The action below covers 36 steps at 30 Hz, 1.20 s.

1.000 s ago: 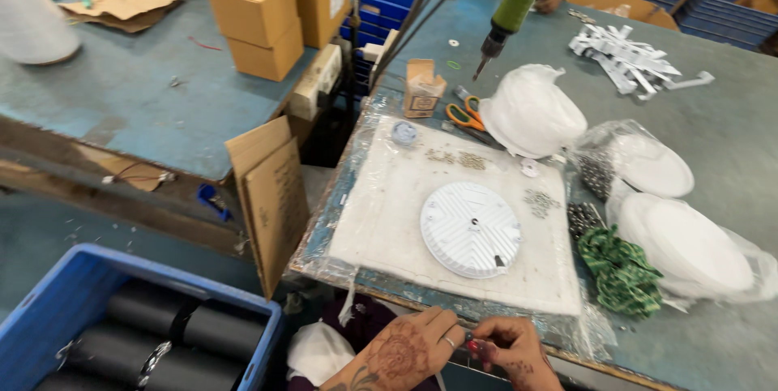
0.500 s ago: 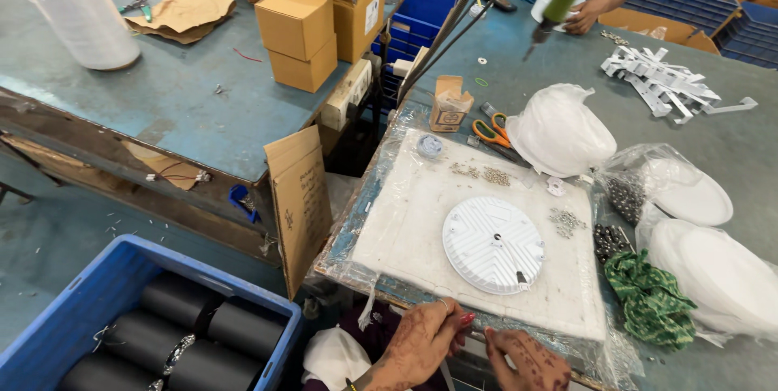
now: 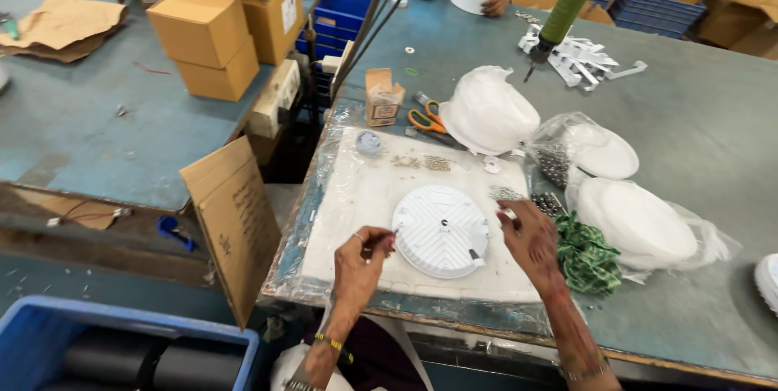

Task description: The person assembles round LED ceiling light fixtures at a workbench. They place a white diffuser cover onto a light base, pick up small screws, and use a green electric screwdriver to drive screws into the fixture, then stack finished units aside and start the next one.

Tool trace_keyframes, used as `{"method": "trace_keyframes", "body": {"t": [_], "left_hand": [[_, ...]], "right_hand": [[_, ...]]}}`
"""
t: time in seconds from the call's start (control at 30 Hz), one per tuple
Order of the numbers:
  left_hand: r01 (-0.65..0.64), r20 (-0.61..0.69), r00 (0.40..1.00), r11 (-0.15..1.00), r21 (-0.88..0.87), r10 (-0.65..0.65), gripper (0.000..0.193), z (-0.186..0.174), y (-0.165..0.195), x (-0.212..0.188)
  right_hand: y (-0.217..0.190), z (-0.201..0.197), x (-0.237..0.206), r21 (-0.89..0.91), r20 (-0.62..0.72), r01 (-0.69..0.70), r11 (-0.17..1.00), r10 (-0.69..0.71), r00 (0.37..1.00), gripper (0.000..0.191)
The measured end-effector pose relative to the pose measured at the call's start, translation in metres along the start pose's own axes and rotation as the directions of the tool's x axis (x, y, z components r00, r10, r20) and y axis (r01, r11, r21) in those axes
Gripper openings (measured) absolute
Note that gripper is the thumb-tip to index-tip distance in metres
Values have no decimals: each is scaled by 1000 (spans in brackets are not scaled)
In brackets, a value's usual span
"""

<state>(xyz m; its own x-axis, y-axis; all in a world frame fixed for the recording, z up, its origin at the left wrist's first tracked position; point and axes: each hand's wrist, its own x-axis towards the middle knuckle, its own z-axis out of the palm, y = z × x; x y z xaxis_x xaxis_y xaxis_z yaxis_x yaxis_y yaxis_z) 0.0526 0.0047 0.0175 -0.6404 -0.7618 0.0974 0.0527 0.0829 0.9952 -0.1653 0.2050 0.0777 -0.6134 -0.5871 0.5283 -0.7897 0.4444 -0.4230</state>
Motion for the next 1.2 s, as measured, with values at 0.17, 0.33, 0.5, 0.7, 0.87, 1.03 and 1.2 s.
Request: {"method": "trace_keyframes", "body": {"t": [0.17, 0.33, 0.5, 0.7, 0.87, 1.03, 1.2], "left_hand": [[-77, -107, 991, 997, 12, 78, 14, 24, -26, 21], [-63, -141, 987, 995, 78, 74, 14, 21, -26, 13], [-152, -146, 973, 973, 171, 178, 15, 20, -15, 13], [-123, -113, 984, 984, 132, 138, 16, 19, -13, 12], [-124, -111, 985, 987, 103, 135, 16, 18, -12, 12], [-195, -129, 972, 981, 9, 195, 16, 16, -12, 7], [-43, -83, 996, 949, -312, 18, 18, 23, -4, -21]], "right_hand": [[11, 52, 77, 214, 162, 26, 976, -62, 985, 18], [15, 120, 126, 63, 299, 248, 967, -255, 920, 15], [19, 154, 145, -77, 443, 254, 964, -195, 875, 15], [3, 142, 136, -86, 359, 286, 954, -238, 903, 10], [-20, 100, 107, 317, 378, -123, 940, -6, 926, 15], [-40, 67, 44, 595, 449, -267, 758, -38, 893, 21], [-61, 51, -13, 725, 520, -461, 512, 32, 854, 19]]}}
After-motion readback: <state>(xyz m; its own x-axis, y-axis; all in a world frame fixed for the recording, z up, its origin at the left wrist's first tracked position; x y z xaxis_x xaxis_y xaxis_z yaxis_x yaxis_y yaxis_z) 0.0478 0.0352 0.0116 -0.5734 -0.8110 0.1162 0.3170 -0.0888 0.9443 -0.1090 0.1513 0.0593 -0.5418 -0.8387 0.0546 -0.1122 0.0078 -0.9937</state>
